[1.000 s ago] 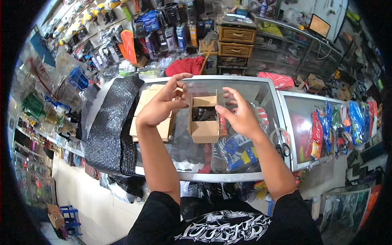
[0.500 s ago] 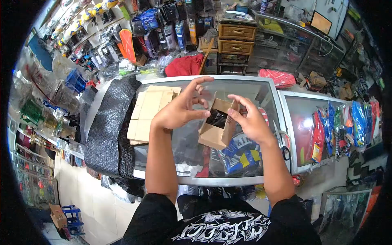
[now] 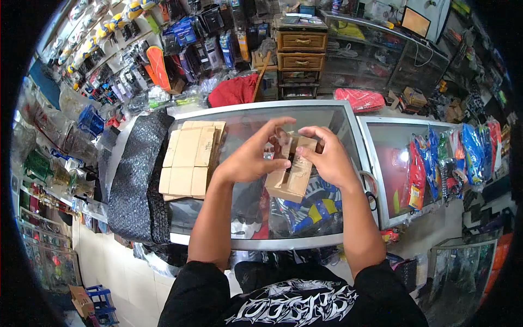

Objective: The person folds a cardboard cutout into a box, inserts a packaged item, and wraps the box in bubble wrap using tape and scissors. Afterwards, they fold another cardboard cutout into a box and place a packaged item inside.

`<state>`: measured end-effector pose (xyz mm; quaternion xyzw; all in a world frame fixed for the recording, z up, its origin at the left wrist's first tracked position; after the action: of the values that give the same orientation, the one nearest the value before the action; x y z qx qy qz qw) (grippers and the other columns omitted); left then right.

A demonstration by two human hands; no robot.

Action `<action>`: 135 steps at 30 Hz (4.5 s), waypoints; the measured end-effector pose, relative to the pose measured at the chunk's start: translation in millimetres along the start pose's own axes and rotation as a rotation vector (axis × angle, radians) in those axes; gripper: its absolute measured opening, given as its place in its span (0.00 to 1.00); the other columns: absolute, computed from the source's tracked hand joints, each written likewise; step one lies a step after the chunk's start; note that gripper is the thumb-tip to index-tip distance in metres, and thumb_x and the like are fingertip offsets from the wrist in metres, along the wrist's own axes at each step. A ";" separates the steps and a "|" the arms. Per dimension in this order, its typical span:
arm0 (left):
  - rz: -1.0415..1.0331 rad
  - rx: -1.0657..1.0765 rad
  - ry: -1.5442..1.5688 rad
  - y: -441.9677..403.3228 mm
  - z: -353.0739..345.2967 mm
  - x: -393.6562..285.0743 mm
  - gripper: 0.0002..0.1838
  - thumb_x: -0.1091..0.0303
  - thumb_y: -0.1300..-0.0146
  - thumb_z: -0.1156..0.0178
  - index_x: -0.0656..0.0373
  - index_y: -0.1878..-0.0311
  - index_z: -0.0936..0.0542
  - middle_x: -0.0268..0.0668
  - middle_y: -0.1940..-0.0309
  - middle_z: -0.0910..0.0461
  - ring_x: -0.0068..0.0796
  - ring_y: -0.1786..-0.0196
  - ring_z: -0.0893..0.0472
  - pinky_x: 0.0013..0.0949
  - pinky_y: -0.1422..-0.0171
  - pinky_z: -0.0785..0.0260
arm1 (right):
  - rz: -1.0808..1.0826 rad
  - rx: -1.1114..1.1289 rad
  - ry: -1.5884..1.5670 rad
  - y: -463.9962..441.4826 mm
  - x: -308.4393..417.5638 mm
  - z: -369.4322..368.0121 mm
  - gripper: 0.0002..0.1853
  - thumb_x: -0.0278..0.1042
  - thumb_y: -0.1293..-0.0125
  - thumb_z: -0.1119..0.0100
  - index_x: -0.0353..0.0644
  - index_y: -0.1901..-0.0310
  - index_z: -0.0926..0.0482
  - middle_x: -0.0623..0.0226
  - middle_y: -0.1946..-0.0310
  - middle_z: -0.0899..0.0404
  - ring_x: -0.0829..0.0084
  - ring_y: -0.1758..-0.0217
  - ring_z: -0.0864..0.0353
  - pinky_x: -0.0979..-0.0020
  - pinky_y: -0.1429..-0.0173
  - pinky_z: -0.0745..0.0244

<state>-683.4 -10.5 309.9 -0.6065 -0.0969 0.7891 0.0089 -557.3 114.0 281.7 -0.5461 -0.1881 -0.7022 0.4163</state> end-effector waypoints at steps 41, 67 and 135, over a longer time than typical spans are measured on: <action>0.062 -0.371 -0.113 -8.3 4.8 6.4 0.23 0.74 0.32 0.26 0.67 0.38 0.23 0.47 0.64 0.08 0.27 0.60 0.09 0.32 0.54 0.17 | 0.032 -0.126 0.110 1.9 9.4 3.9 0.10 0.31 0.29 0.27 0.31 0.59 0.13 0.56 0.51 0.14 0.58 0.50 0.11 0.61 0.43 0.19; -0.060 -0.385 -0.314 -11.4 1.1 8.6 0.11 0.75 0.29 0.34 0.72 0.49 0.12 0.46 0.47 0.12 0.34 0.50 0.13 0.34 0.45 0.21 | 0.021 -0.068 -0.135 -2.4 -4.2 2.4 0.11 0.32 0.23 0.32 0.29 0.53 0.14 0.58 0.52 0.18 0.63 0.50 0.15 0.64 0.42 0.21; 0.083 -0.052 0.091 -23.0 -55.3 36.4 0.60 0.56 0.29 0.24 0.66 0.10 0.56 0.58 0.14 0.42 0.46 0.13 0.38 0.45 0.12 0.42 | -0.063 -0.480 0.189 -6.0 -31.4 69.5 0.13 0.31 0.21 0.39 0.35 0.42 0.15 0.49 0.47 0.11 0.51 0.45 0.11 0.55 0.38 0.19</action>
<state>-642.4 24.7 265.2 -0.6452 -0.0915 0.7577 -0.0353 -517.8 179.4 277.0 -0.5551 0.0068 -0.7873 0.2682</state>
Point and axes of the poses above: each hand's wrist, its own y-axis away from the middle knuckle, its own z-axis out of the back of the hand, x = y × z, the point moved 8 cm from there along -y, towards the middle knuckle
